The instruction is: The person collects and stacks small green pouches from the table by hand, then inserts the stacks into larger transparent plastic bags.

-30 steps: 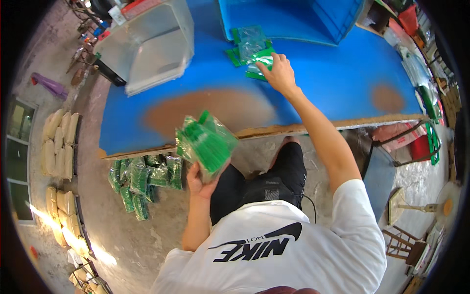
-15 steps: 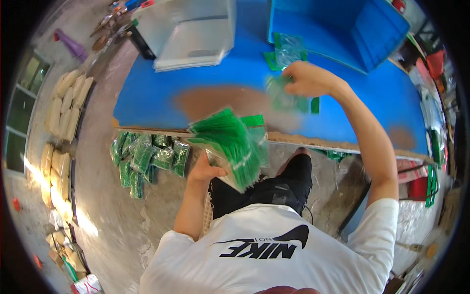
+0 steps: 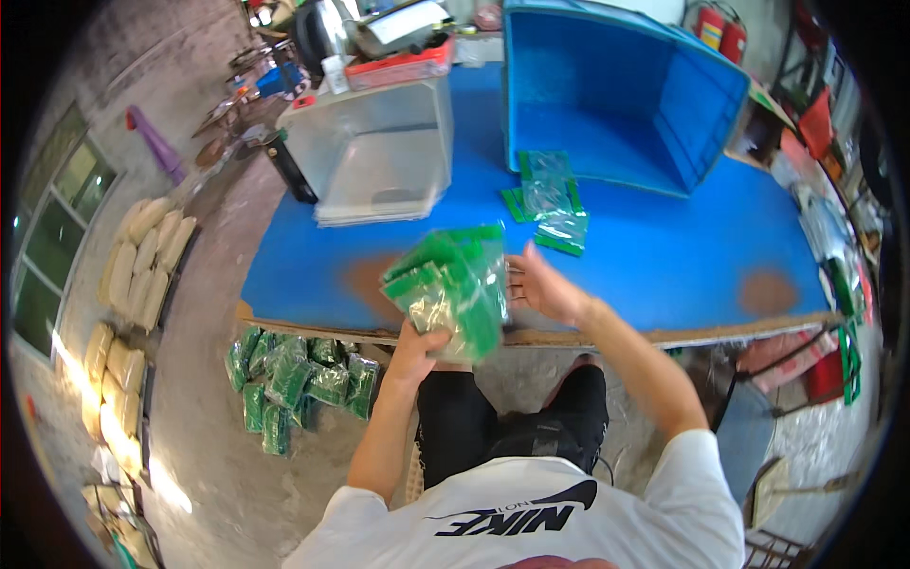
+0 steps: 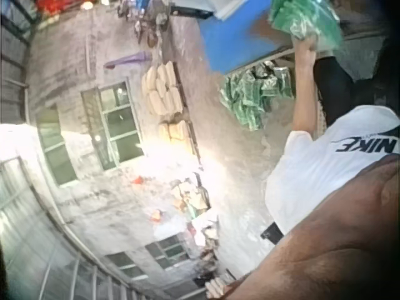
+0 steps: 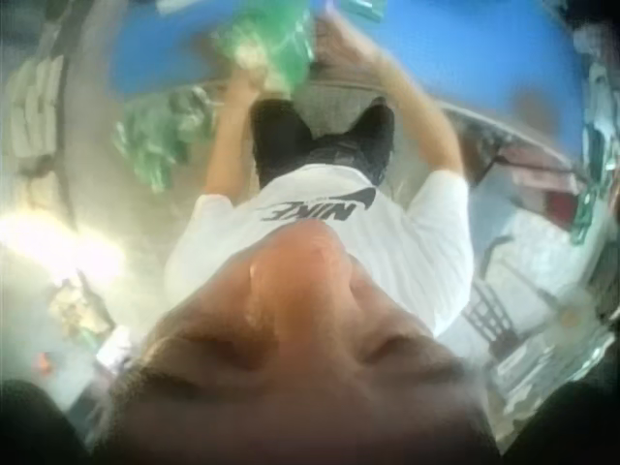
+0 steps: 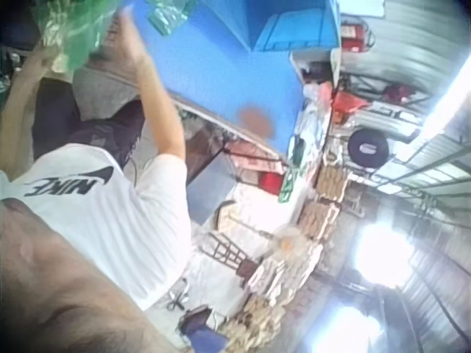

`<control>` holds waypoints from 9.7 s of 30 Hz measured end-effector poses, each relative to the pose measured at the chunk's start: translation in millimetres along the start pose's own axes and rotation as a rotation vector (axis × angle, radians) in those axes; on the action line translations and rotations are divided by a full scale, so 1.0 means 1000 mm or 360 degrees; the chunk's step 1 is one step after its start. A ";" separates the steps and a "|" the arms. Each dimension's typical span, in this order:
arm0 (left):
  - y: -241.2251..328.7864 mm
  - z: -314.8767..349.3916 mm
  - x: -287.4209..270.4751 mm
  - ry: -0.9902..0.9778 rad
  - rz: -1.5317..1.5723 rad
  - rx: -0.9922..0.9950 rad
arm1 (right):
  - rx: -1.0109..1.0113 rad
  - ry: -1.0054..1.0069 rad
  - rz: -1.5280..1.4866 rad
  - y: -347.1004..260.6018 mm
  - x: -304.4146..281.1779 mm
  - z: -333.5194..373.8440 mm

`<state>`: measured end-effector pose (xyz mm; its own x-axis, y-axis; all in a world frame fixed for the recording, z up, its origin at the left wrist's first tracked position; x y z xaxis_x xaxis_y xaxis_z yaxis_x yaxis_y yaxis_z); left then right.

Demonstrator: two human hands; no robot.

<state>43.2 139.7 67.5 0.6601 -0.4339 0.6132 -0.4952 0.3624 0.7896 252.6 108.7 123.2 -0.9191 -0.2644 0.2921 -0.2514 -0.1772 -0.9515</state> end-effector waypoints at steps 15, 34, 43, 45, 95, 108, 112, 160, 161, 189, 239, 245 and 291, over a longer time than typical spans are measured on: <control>0.022 -0.067 0.026 -0.0436 -0.1029 0.0500 | -0.0528 0.0702 0.1217 0.021 0.002 -0.014; -0.021 -0.044 0.060 -0.0140 -0.0021 0.0381 | -0.0466 0.0653 -0.0110 -0.001 0.006 0.001; -0.009 -0.054 0.063 -0.0206 -0.0602 0.0381 | -0.0834 0.1030 0.0291 0.013 -0.063 0.052; 0.005 -0.049 0.071 -0.0282 -0.1137 0.0540 | -0.0775 0.0840 0.0216 0.017 -0.074 0.047; -0.009 -0.063 0.045 -0.0359 -0.0982 0.0578 | 0.0115 0.0306 0.1479 0.181 0.062 0.222; -0.010 -0.064 0.050 -0.0390 -0.0827 0.0498 | 0.0534 -0.0027 0.1283 0.192 0.041 0.191; -0.007 -0.063 0.047 -0.0367 -0.0889 0.0525 | 0.0800 -0.0205 0.1512 0.204 0.044 0.141; -0.008 -0.069 0.058 -0.0293 -0.0994 0.0390 | 0.1098 -0.0317 0.1063 0.240 0.009 0.142; -0.011 -0.064 0.051 -0.0272 -0.1211 0.0430 | 0.0998 -0.0203 0.1268 0.240 0.006 0.135; 0.010 -0.050 0.051 -0.0373 -0.1446 0.0652 | -0.1025 0.0958 0.1629 -0.067 0.017 0.042; 0.153 -0.276 -0.198 0.0593 -0.2183 0.0640 | -0.0426 0.1104 -0.0578 0.067 -0.058 0.044; 0.153 -0.285 -0.197 0.0513 -0.2198 0.0557 | -0.0263 0.1077 -0.0568 0.075 -0.063 0.051; 0.115 -0.082 0.050 0.0579 -0.1979 0.0529 | 0.0168 0.0580 -0.1213 0.055 0.023 -0.034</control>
<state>65.6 226.8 187.2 0.8560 -0.0650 -0.5128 0.4618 -0.3496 0.8152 207.0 124.6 74.0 -0.5550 0.2814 0.7828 -0.8282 -0.2751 -0.4883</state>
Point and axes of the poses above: each hand's wrist, its own z-axis away from the middle knuckle, its own x-axis out of the palm, y = z × x, the point moved 6 cm from there along -z, towards the middle knuckle
